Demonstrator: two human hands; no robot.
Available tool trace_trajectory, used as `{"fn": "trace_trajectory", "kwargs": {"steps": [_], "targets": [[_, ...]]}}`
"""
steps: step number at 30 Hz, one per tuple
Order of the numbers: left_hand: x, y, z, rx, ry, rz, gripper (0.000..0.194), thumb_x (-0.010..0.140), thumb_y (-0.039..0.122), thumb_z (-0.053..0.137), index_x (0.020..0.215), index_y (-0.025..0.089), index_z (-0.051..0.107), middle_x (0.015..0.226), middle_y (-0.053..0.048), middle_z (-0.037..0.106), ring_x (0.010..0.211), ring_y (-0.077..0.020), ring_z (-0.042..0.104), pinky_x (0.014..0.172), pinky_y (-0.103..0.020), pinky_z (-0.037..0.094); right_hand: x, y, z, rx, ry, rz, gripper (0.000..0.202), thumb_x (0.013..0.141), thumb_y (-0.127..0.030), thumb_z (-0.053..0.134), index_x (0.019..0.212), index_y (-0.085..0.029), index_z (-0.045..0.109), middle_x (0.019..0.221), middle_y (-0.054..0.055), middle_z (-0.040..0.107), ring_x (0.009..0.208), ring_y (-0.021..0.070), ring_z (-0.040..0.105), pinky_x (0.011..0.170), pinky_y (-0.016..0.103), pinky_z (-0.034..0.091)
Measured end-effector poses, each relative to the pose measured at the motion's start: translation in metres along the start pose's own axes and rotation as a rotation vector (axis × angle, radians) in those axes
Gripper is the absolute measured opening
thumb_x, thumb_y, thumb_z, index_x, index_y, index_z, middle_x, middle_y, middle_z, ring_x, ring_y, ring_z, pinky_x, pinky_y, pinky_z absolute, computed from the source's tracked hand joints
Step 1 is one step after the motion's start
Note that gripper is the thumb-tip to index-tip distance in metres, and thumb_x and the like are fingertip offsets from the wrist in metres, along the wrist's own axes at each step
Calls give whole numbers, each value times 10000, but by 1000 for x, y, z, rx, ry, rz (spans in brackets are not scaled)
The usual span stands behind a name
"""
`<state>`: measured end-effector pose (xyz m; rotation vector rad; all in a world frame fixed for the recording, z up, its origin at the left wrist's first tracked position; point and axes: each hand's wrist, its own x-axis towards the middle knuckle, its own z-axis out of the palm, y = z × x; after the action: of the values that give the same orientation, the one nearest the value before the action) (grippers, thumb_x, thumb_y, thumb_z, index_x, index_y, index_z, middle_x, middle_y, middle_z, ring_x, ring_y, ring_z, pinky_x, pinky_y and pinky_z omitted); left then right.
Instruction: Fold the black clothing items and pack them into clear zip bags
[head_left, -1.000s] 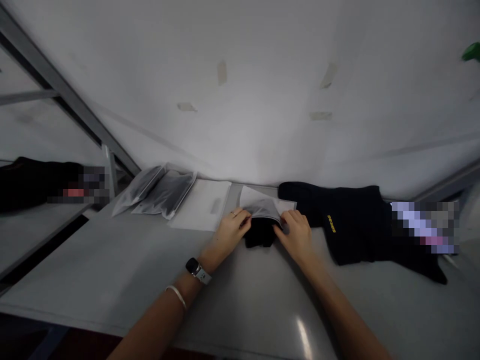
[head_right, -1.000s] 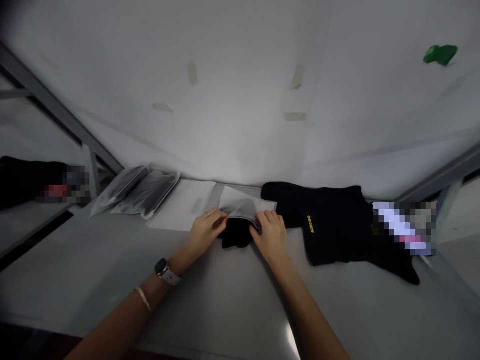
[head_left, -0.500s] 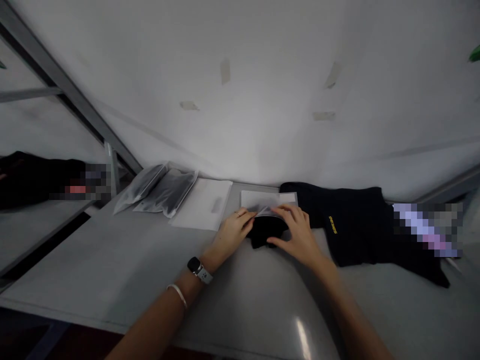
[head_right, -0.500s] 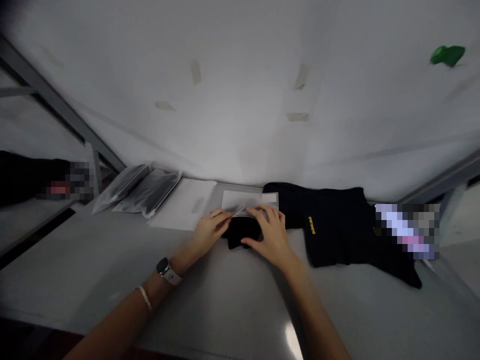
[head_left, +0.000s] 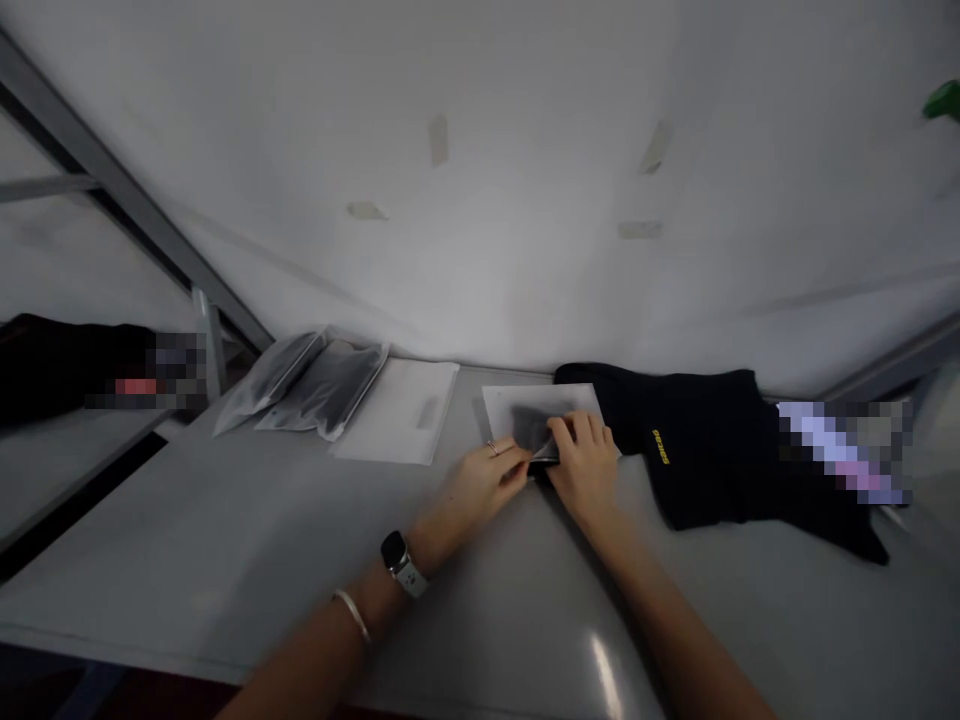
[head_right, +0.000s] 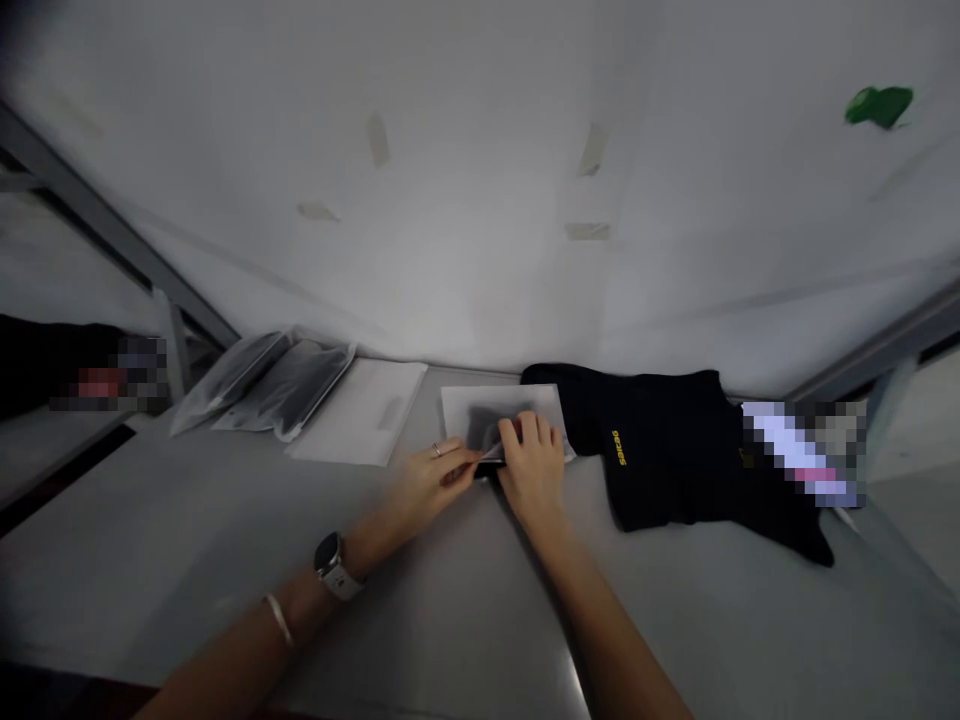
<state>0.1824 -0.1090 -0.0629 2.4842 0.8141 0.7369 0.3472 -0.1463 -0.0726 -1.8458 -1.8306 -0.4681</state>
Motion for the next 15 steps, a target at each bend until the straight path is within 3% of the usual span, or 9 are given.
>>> {"fn": "trace_trajectory", "kwargs": {"steps": [3, 7, 9, 12, 15], "targets": [[-2, 4, 3, -50, -38, 7, 150, 920, 151, 483, 928, 195, 626, 861, -8, 598, 776, -123, 585, 726, -241, 480, 3, 8, -2, 23, -21, 46, 221, 751, -145, 626, 971, -172, 621, 941, 104, 576, 888, 274, 503, 733, 379, 414], [-1, -8, 3, -18, -5, -73, 183, 889, 106, 484, 976, 204, 612, 908, -15, 604, 808, -141, 591, 759, -273, 488, 4, 26, -13, 264, -163, -112, 402, 763, -310, 702, 1134, -222, 575, 1130, 99, 545, 1048, 286, 497, 848, 422, 451], [1, -17, 2, 14, 28, -126, 330, 835, 32, 476, 1092, 208, 585, 978, -27, 601, 835, -150, 594, 782, -291, 496, 4, 33, -18, 336, -204, -148, 484, 780, -312, 693, 1229, -258, 518, 1235, 94, 504, 1134, 288, 475, 897, 439, 453], [2, -25, 1, 26, 41, -158, 553, 756, -45, 444, 1239, 215, 514, 1057, -40, 585, 872, -158, 593, 821, -313, 503, 2, 34, -16, 312, -177, -101, 544, 810, -267, 646, 1315, -273, 443, 1268, 113, 473, 1145, 303, 480, 869, 461, 480], [2, -25, 3, 23, 30, -142, 581, 747, -47, 438, 1253, 230, 511, 1028, -31, 586, 851, -158, 590, 818, -313, 509, 1, 26, -6, 233, -102, -33, 493, 811, -232, 614, 1283, -246, 471, 1158, 127, 508, 1045, 310, 512, 805, 465, 505]]}}
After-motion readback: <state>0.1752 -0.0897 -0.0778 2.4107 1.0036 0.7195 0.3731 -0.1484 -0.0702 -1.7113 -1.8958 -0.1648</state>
